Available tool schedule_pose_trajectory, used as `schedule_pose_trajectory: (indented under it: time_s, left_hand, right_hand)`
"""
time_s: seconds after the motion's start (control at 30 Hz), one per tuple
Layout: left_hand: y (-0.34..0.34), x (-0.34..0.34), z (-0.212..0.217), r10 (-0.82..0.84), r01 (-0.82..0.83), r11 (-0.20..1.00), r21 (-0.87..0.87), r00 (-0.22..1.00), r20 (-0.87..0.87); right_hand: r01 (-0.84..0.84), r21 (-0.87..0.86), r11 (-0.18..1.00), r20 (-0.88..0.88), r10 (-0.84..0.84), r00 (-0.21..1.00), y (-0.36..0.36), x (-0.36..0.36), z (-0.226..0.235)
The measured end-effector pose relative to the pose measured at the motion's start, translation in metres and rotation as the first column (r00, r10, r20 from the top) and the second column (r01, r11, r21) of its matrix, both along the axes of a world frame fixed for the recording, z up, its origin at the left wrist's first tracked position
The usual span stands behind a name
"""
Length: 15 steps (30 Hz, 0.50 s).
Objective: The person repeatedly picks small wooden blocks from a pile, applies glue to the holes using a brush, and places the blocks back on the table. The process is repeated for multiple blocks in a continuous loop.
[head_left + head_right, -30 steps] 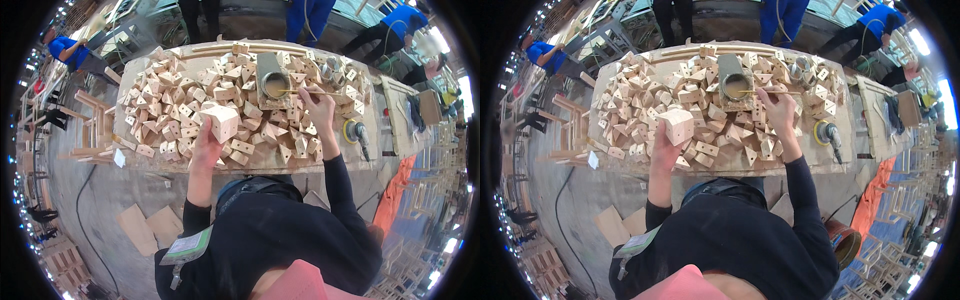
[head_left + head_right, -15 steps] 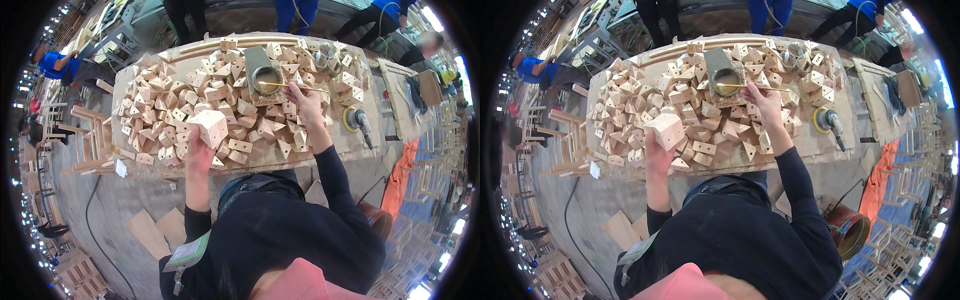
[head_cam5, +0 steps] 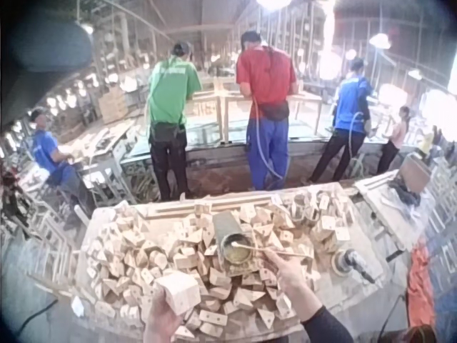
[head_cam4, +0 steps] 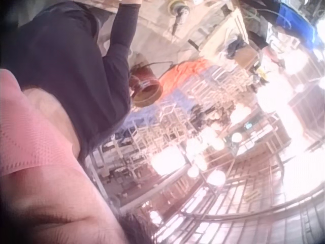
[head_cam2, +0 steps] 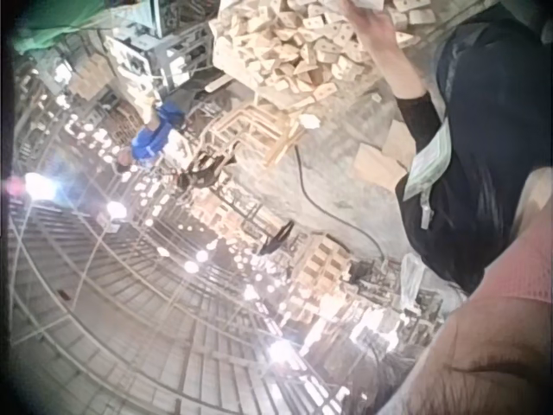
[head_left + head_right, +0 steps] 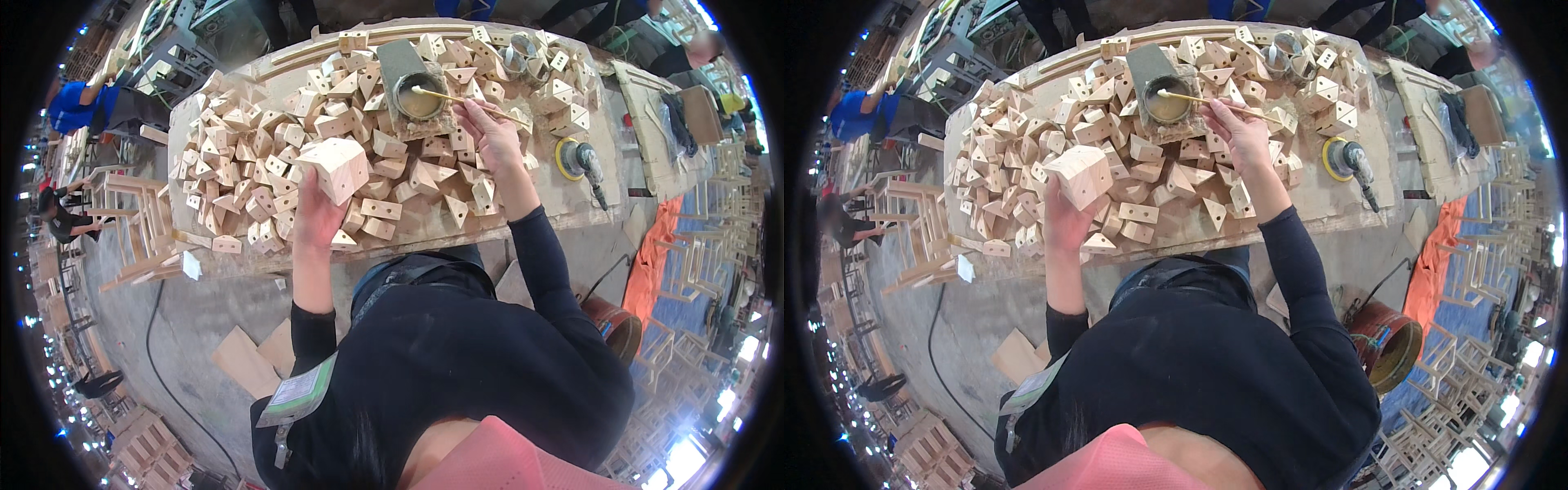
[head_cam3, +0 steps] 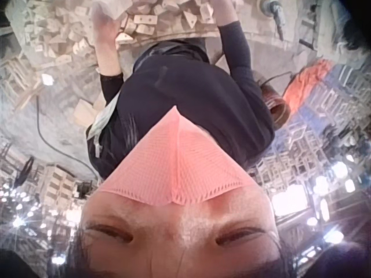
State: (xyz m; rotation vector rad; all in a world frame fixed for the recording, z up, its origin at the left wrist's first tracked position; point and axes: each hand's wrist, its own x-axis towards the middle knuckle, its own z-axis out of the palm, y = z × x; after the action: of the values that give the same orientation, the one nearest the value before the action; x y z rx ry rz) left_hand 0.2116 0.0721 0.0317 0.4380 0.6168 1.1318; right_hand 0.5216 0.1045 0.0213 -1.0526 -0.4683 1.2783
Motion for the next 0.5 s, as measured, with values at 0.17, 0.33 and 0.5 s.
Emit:
schedule_pose_trajectory:
  time_s: [0.17, 0.33, 0.5]
  left_hand:
    - [0.009, 0.004, -0.011, -0.034, 0.039, 0.999, -0.036, 0.993, 0.11]
    - [0.008, 0.013, -0.012, -0.061, 0.052, 0.988, 0.143, 0.996, 0.058]
    - [0.015, 0.029, 0.012, -0.103, 0.107, 0.994, 0.003, 0.955, 0.28]
  right_hand:
    - [0.02, -0.01, 1.0, -0.034, -0.021, 0.999, -0.003, 0.003, 0.0]
    - [0.059, -0.055, 0.997, -0.013, -0.06, 0.998, -0.013, -0.004, 0.024]
    - [-0.097, 0.124, 0.988, 0.083, 0.087, 0.993, -0.04, -0.029, 0.071]
